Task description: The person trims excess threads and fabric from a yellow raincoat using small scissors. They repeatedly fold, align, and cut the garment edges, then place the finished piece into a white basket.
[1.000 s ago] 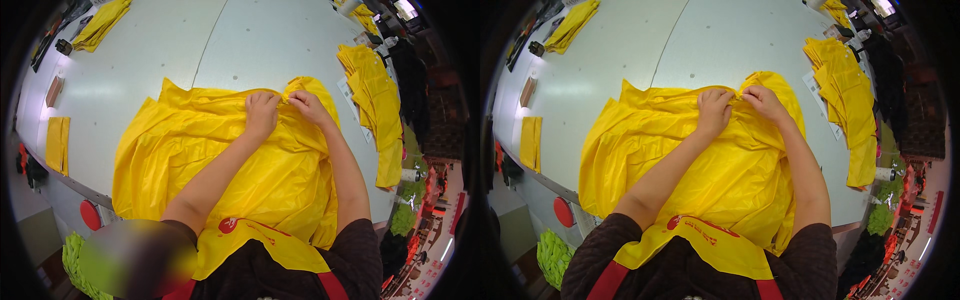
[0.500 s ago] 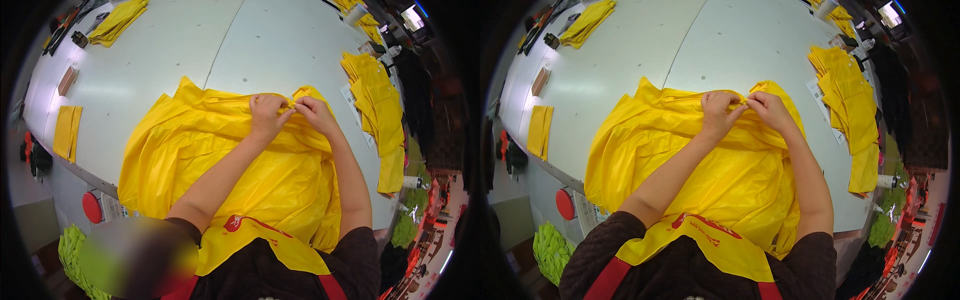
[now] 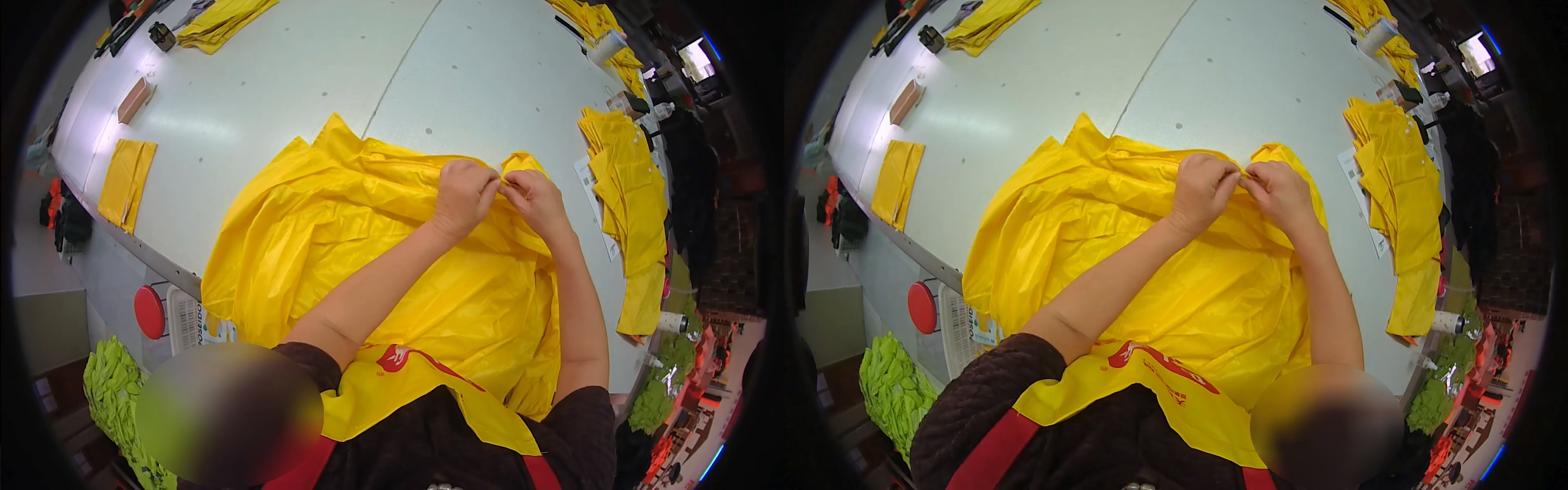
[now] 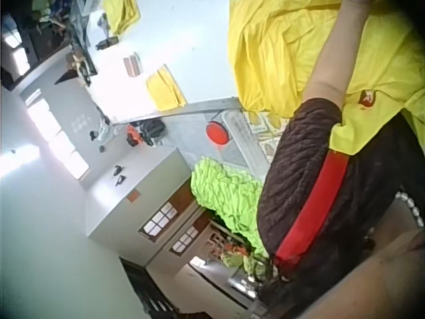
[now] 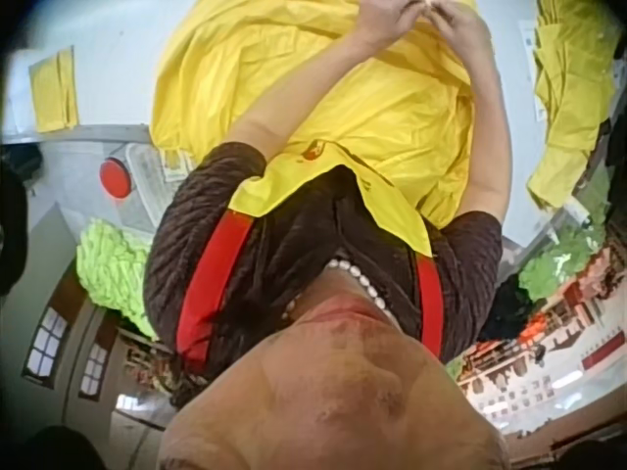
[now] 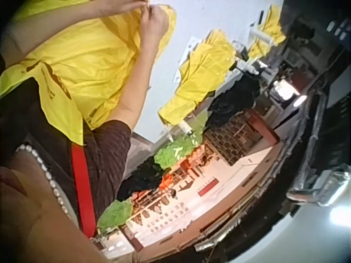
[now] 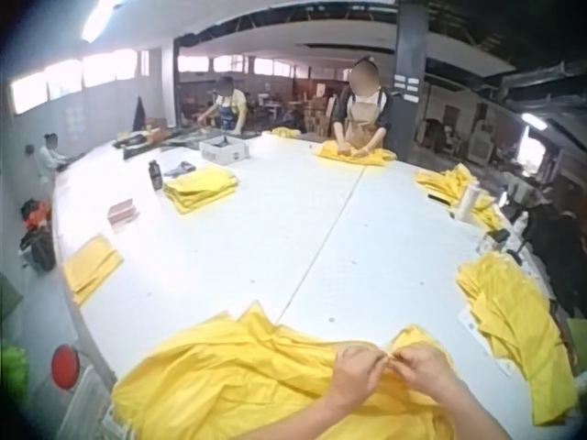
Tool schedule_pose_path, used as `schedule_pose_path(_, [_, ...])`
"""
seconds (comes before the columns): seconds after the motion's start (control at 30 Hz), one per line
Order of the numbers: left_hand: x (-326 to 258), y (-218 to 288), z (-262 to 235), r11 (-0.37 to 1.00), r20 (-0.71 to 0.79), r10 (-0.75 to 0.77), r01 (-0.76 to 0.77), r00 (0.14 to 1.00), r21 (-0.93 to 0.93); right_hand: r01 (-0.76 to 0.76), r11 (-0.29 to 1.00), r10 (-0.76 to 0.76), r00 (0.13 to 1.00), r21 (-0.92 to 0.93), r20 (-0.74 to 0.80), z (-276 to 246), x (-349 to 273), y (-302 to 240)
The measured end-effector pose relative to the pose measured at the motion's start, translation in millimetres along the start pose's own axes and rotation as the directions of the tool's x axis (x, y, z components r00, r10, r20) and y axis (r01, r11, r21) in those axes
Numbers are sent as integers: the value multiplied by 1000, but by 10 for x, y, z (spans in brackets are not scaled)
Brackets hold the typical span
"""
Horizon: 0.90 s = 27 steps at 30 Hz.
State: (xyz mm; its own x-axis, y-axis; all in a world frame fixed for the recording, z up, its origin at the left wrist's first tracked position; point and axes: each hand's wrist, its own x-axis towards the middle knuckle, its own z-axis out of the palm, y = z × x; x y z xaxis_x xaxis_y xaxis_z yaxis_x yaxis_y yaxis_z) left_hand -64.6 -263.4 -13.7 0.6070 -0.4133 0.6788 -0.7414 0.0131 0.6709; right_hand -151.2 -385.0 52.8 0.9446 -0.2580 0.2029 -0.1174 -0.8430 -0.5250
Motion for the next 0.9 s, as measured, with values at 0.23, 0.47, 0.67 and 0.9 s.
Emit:
schedule_pose_path(0.23, [74,17,-157,975,-190,-84,120,978,189,48,981,-60,996,-190,-61,-88,37,102])
schedule_pose_path(0.47, [-85,-601,-241,818,-90,-554,561,828,126,67,955,-91,993,-289,-70,-18,65,265])
schedule_pose_path(0.67, [-161,-1058,-942,879,-311,-246,346,918,327,-65,957,46,996,-283,-71,14,-130,761])
schedule_pose_path(0.9, [-42,-1105,-1129,791,-94,-600,571,794,-219,-26,953,-25,987,-302,-161,300,-70,953])
